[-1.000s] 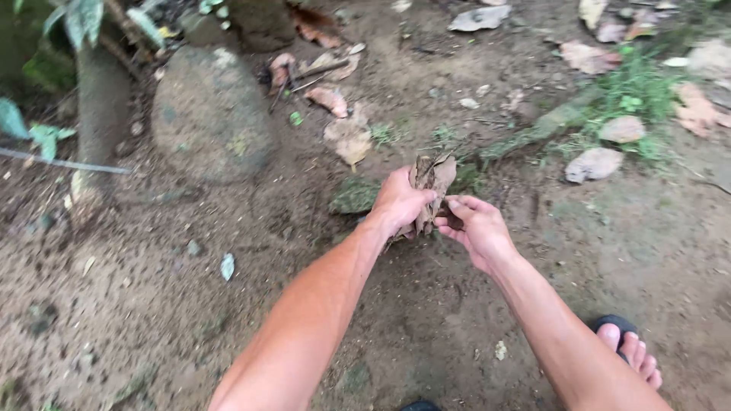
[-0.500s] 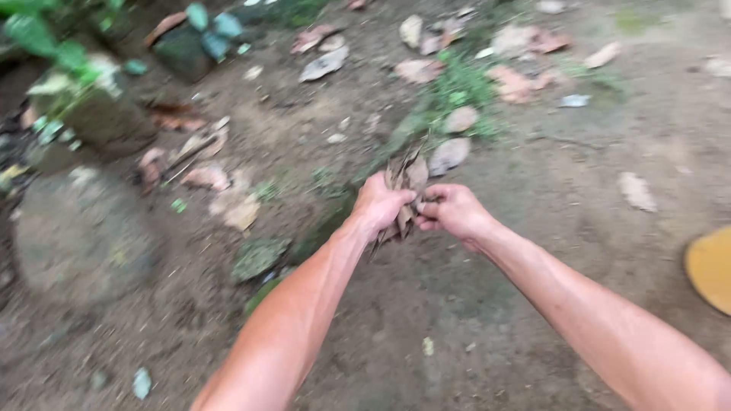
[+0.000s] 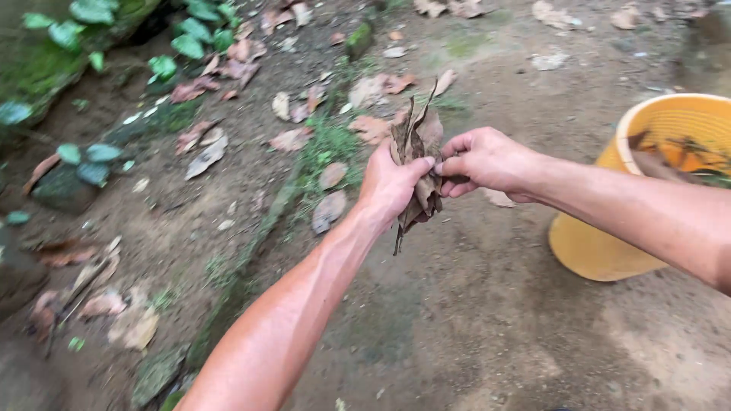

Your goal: Picking up dry leaves and small debris by hand from a dirt/garden area and placing them into a yellow basket.

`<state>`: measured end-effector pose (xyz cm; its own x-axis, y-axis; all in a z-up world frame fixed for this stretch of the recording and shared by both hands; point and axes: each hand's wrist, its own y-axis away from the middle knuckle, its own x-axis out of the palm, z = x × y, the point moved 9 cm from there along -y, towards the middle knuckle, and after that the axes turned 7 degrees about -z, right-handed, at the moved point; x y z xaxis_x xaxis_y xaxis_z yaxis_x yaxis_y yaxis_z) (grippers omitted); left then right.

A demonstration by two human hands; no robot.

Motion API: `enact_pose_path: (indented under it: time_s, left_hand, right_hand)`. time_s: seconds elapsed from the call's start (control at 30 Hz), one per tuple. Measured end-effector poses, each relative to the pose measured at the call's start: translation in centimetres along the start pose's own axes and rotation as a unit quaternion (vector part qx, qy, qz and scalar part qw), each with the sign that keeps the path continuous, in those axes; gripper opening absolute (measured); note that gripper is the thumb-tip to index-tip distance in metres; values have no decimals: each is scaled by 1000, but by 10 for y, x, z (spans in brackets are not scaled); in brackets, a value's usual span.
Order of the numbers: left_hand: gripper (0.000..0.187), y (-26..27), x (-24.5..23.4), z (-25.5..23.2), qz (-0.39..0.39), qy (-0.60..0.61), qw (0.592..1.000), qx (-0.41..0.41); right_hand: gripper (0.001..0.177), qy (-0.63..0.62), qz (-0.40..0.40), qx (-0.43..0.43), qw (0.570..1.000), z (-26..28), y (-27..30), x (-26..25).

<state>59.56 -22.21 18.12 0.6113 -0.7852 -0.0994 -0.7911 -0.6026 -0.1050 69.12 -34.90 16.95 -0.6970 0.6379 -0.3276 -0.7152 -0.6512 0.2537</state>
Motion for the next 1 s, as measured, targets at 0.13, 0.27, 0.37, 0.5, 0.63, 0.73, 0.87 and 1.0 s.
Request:
enact_pose_path:
  time_s: [0.13,0.27,0.37,0.5,0.63,0.73,0.87,1.0]
  left_hand:
    - [44,-19,95,-34,56,16,998,23]
    - [46,-26,184,-64,77,-78,992,68]
    - [51,-23,248,-74,86,-122,985,89]
    - [57,-16,319,-81,94,-78,986,110]
    - [71,-13,372,-53,155,-39,984,81]
    - [78,5,410,-40,276,-170,938,121]
    - [64,20,412,-48,272,-390,851,222]
    - [41,18,398,-67,303,-405,810,297]
  right_hand:
    - [12,-16,-79,21,997,-14,20,-95]
    - [11,-70,-136,16,988,-41,38,-183]
    - [10,-103,-178,28,978,-69,58,-244]
    - [17,-107,-231,13,967,-94,81,-308]
    - [20,-81,-267,27,960,-148,82,-349]
    - [41,326,-259,8,909,-152,91,-356]
    - [45,419,-278,88,860,-112,131,-344]
    - [60,429,-154,-137,880,-107,116,-320]
